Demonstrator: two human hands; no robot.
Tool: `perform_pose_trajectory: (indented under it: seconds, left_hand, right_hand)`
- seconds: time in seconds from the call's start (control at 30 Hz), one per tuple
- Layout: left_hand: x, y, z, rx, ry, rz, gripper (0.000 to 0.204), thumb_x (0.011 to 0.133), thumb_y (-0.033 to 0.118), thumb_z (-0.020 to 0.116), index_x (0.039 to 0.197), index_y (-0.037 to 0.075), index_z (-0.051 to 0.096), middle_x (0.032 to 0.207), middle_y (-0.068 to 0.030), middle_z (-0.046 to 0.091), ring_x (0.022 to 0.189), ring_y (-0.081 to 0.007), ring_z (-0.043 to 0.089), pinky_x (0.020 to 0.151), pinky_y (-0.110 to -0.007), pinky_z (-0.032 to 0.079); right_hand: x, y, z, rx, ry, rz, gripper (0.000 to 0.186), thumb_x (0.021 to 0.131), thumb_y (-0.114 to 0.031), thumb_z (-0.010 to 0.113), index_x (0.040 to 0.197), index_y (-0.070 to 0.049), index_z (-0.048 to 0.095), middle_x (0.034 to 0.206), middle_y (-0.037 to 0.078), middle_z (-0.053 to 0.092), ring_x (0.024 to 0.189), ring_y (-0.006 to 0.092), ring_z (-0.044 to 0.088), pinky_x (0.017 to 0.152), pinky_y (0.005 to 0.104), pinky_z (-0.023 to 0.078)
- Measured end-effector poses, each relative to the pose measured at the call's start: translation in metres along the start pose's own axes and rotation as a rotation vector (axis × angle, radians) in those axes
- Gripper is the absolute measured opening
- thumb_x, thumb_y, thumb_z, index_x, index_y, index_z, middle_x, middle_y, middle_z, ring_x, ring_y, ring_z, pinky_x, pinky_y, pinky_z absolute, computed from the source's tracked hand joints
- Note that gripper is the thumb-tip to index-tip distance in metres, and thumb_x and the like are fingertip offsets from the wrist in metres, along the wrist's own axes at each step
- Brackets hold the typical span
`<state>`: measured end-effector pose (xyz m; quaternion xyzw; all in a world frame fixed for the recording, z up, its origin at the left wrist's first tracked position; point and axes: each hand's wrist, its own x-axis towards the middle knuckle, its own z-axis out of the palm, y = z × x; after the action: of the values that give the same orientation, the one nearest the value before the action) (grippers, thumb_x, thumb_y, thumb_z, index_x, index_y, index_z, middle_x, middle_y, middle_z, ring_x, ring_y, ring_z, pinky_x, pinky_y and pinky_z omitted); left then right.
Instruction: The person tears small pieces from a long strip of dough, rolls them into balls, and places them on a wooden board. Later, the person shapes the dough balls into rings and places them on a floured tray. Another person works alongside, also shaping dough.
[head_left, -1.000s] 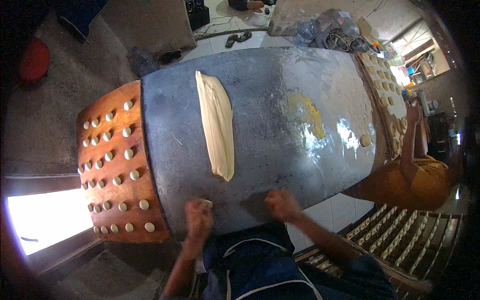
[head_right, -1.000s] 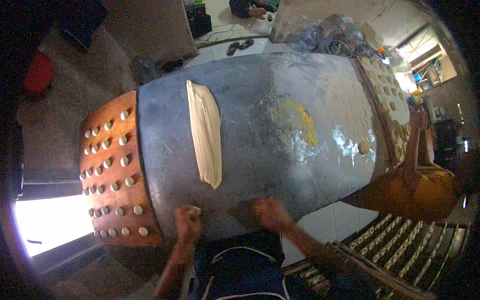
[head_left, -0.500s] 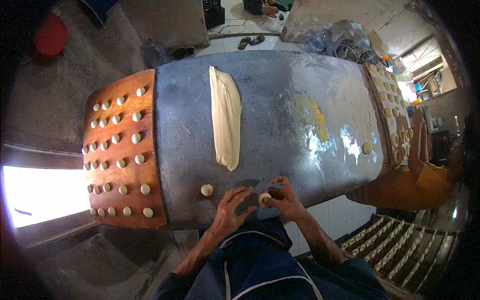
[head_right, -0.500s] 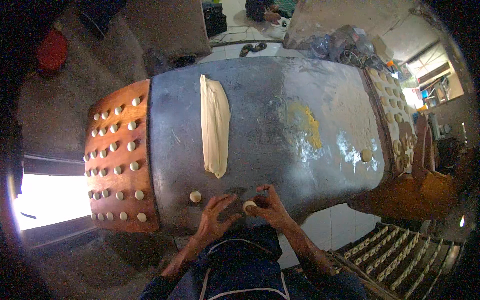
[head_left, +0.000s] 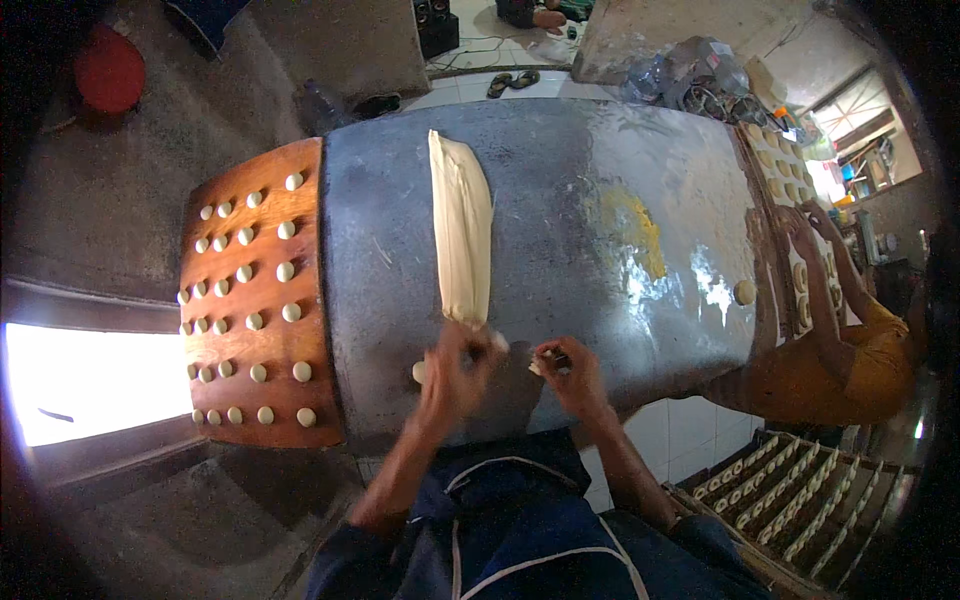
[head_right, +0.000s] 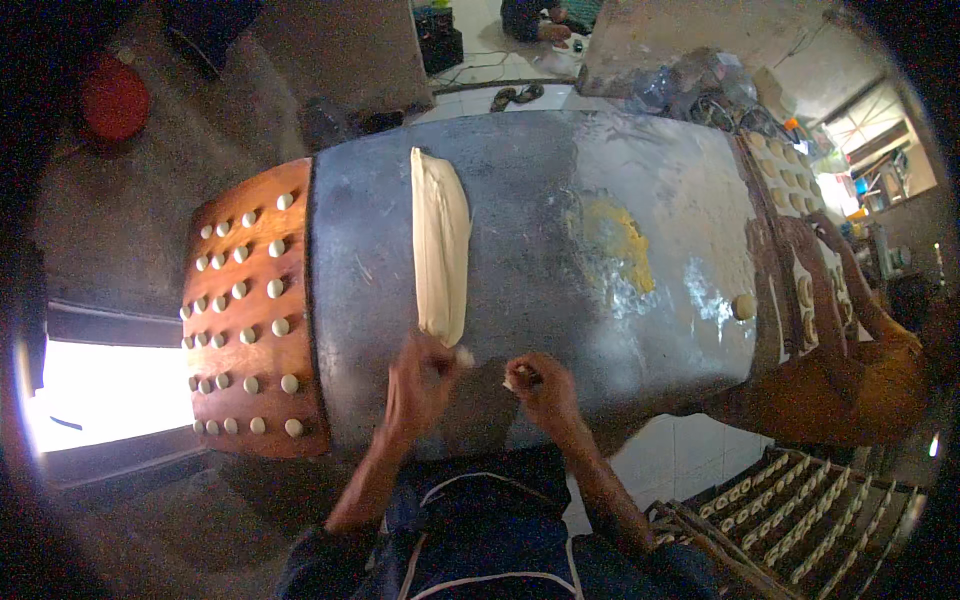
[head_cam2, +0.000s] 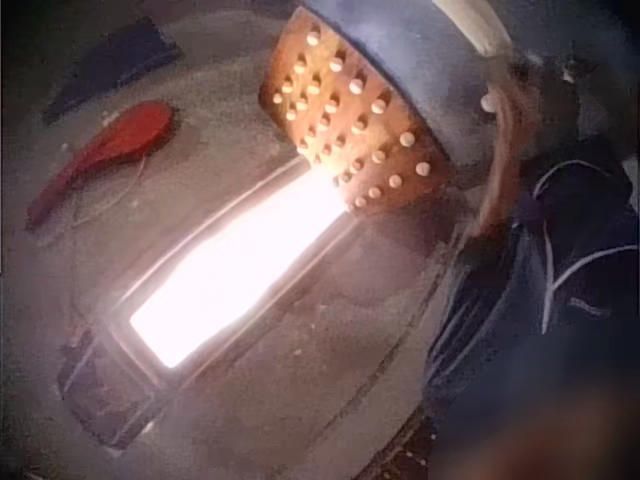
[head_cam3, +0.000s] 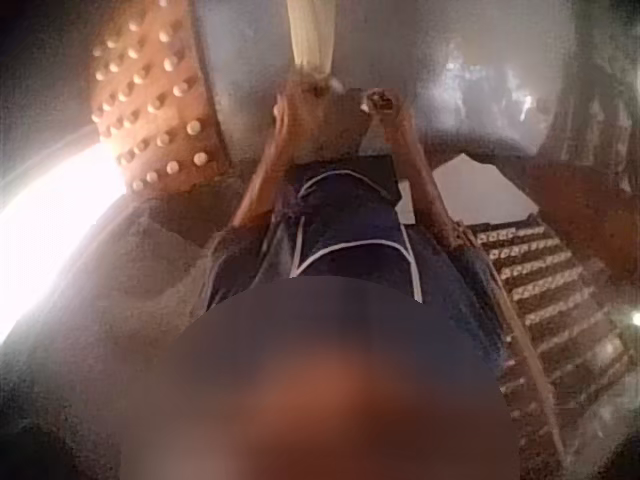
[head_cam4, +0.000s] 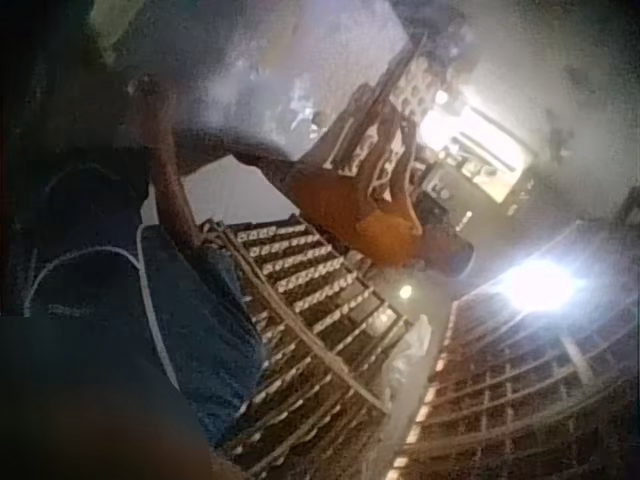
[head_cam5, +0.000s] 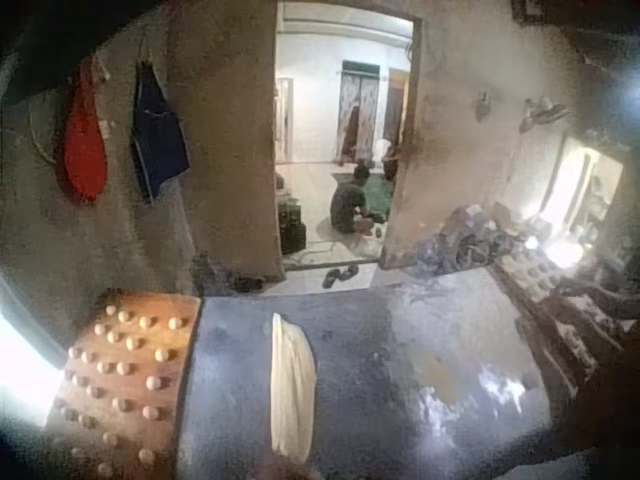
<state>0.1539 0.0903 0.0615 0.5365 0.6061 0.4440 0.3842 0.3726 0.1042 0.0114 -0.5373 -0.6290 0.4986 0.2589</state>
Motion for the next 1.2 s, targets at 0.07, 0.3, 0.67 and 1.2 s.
perform_pose_trajectory:
  seconds: [0.07, 0.3, 0.67, 1.2]
  left_hand:
    - [0.045, -0.059, 0.0, 0.201, -0.015, -0.101, 0.024, 0.088, 0.01, 0.076, 0.111, 0.008, 0.071, 0.097, -0.0113, 0.066, 0.09, -0.0263, 0.067, 0.081, -0.041, 0.054]
    - [-0.02, -0.093, -0.072, 0.669, -0.164, 0.435, 0.031, 0.094, 0.016, 0.067, 0.124, 0.008, 0.066, 0.101, -0.0134, 0.051, 0.096, -0.03, 0.051, 0.086, -0.045, 0.04]
    - [-0.075, -0.124, -0.009, 0.568, 0.077, 0.294, 0.019, 0.094, 0.003, 0.064, 0.105, -0.002, 0.051, 0.093, -0.018, 0.051, 0.08, -0.034, 0.054, 0.069, -0.046, 0.045]
    - [-0.082, -0.134, -0.007, 0.454, 0.212, 0.103, 0.023, 0.094, 0.012, 0.065, 0.103, -0.003, 0.05, 0.094, -0.018, 0.048, 0.084, -0.0324, 0.053, 0.073, -0.048, 0.044]
  right_hand:
    - [-0.008, 0.007, 0.016, -0.315, 0.013, -0.147, 0.019, 0.094, -0.014, 0.07, 0.111, -0.005, 0.065, 0.113, 0.015, 0.065, 0.1, 0.0262, 0.066, 0.082, 0.0365, 0.055]
    - [-0.06, 0.045, 0.008, -0.85, 0.02, -0.401, 0.036, 0.091, -0.032, 0.074, 0.118, -0.01, 0.066, 0.127, 0.02, 0.052, 0.121, 0.0375, 0.047, 0.096, 0.0558, 0.039]
    - [-0.012, 0.053, 0.009, -0.781, -0.393, -0.133, 0.04, 0.087, -0.028, 0.072, 0.111, 0.0, 0.056, 0.109, 0.022, 0.053, 0.103, 0.0403, 0.051, 0.092, 0.0498, 0.041]
    - [0.003, 0.038, 0.055, -0.502, -0.048, -0.282, 0.035, 0.083, -0.019, 0.072, 0.103, 0.002, 0.054, 0.1, 0.021, 0.053, 0.096, 0.0392, 0.053, 0.081, 0.0516, 0.042]
